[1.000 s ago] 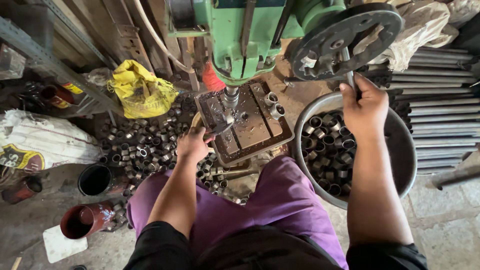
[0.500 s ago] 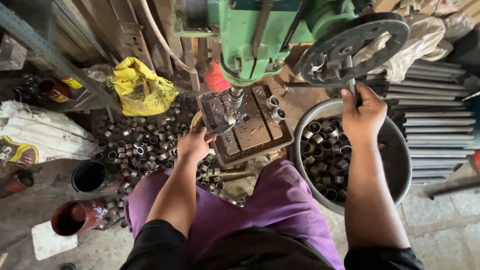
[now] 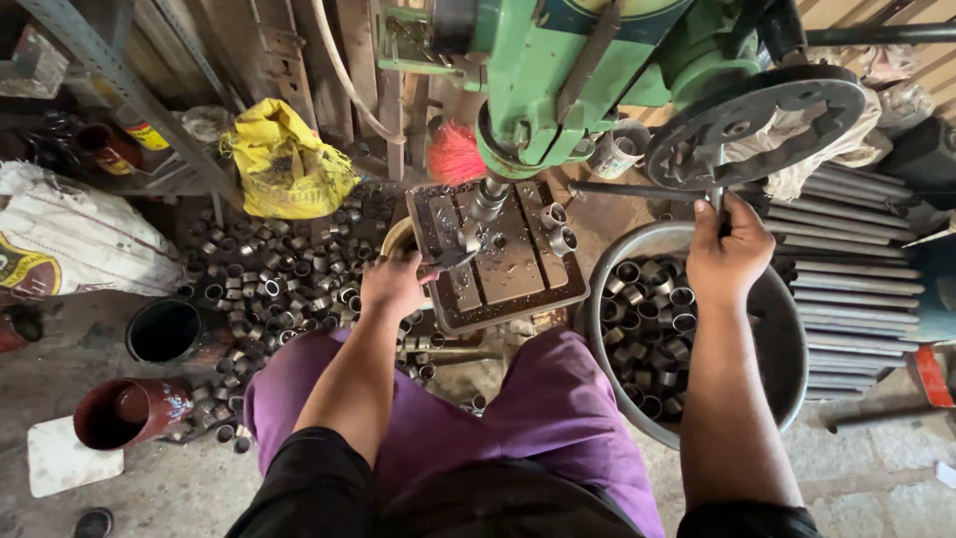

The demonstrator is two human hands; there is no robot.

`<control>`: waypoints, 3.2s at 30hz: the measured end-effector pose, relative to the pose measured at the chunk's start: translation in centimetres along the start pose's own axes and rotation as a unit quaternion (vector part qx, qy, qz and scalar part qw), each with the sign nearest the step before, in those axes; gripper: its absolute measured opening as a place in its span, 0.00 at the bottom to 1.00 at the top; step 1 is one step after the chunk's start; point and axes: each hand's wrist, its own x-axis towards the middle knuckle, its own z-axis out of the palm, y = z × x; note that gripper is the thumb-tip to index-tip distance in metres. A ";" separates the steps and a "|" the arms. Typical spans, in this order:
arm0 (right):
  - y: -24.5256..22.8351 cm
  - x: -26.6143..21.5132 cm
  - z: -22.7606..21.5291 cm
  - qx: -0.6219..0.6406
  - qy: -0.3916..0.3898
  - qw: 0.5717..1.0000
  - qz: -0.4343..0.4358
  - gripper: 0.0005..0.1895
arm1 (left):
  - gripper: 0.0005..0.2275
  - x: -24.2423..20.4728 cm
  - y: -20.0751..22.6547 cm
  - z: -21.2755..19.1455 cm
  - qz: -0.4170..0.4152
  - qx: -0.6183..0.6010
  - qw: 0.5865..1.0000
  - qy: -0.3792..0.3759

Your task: The person operates a drill press to drill holes into small metal cylindrical parts. They pick up parts from a large metal bowl, place them under the drill bit, lower the drill to process them, and then return the finished parts to the bowl.

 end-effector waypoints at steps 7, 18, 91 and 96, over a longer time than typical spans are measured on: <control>0.9 -0.1 1.1 0.038 0.010 0.999 0.009 0.09 | 0.20 -0.3 0.0 -0.1 -0.006 -0.030 0.999 0.011; 1.6 0.0 1.3 0.047 0.005 0.999 0.000 0.05 | 0.17 -0.5 0.1 -0.3 -0.001 -0.027 0.999 0.029; 7.4 12.8 -7.7 0.638 -0.282 0.676 0.240 0.16 | 0.14 0.1 -0.6 1.3 0.008 0.003 0.998 0.056; 1.3 6.9 -6.9 0.195 -0.272 0.926 0.172 0.09 | 0.14 0.0 -0.3 0.5 0.025 -0.043 0.995 0.086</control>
